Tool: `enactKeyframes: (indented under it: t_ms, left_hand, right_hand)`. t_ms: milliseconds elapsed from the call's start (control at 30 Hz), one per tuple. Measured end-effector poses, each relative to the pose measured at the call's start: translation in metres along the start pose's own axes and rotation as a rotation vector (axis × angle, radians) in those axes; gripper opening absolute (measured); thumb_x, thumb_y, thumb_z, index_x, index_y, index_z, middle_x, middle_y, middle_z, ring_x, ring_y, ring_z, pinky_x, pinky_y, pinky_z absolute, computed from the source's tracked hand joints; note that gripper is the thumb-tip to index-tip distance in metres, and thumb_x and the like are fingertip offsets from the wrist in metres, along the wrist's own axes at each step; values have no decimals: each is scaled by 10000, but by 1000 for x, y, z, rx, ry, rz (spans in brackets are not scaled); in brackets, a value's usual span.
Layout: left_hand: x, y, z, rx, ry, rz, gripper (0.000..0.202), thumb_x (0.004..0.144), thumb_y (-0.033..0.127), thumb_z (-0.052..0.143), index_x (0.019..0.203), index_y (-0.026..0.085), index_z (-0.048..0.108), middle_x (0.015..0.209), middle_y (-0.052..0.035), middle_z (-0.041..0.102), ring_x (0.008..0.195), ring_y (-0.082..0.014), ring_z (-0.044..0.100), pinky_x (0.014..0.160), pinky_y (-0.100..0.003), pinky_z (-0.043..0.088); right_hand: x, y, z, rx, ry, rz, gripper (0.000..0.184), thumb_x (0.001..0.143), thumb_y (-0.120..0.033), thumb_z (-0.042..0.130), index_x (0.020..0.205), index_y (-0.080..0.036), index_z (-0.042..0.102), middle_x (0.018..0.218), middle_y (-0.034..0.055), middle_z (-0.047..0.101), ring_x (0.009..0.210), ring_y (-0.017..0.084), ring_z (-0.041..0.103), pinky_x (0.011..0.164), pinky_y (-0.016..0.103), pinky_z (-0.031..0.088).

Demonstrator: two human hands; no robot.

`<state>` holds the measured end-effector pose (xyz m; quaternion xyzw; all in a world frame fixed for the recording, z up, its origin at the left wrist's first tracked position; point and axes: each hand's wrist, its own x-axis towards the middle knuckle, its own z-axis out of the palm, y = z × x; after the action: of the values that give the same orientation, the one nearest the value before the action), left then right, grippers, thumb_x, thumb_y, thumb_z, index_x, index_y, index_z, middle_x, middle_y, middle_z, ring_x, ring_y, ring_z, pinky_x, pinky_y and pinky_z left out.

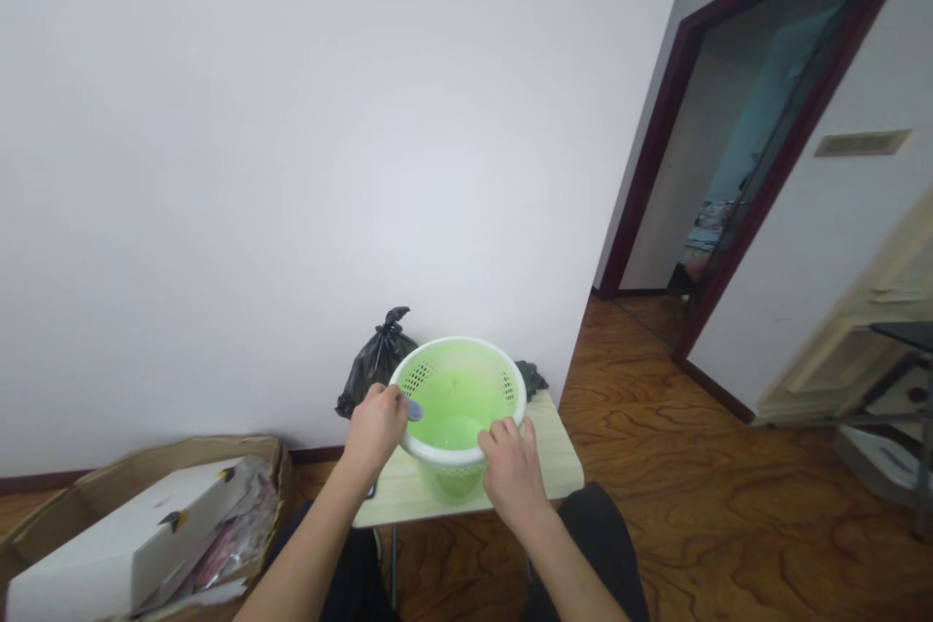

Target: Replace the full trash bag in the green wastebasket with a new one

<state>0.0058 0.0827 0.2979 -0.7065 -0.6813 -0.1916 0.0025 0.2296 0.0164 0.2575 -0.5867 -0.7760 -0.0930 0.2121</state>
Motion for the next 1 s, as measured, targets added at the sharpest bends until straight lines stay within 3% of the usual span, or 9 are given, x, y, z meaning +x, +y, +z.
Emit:
enactKeyframes:
  t_ms: [167,467,733,1000]
  left_hand:
    - [20,-2,4,76,-10,-12,231,874,195,390,963,160,601,920,-103,635,782,-229,655,711,-321,459]
    - [61,-7,14,59,-40,-48,199,869,174,374,1003,133,516,898,-147,691,848,-276,674,701,-329,454]
    - [102,2,23,20,-84,-34,262,797,145,434,1024,116,560,941,-174,697,883,-296,671,714,-336,464]
    - [131,18,31,-41,-87,24,293,779,119,437,998,153,629,967,-136,709,931,-262,660,750,-306,468]
  right_hand:
    - [0,-1,0,7,16,1,214,770,-8,506,795,-203,588,845,46,583,891,226,459,982,462,242]
    - [0,-2,2,22,41,0,210,756,-4,511,781,-202,577,834,42,577,885,224,453,975,468,248]
    - [1,-3,0,40,39,3,179,754,-33,534,779,-206,570,828,32,565,890,219,454,990,483,244]
    - [1,-2,0,41,13,-3,174,765,-42,529,786,-208,576,835,34,562,891,217,452,1041,510,210]
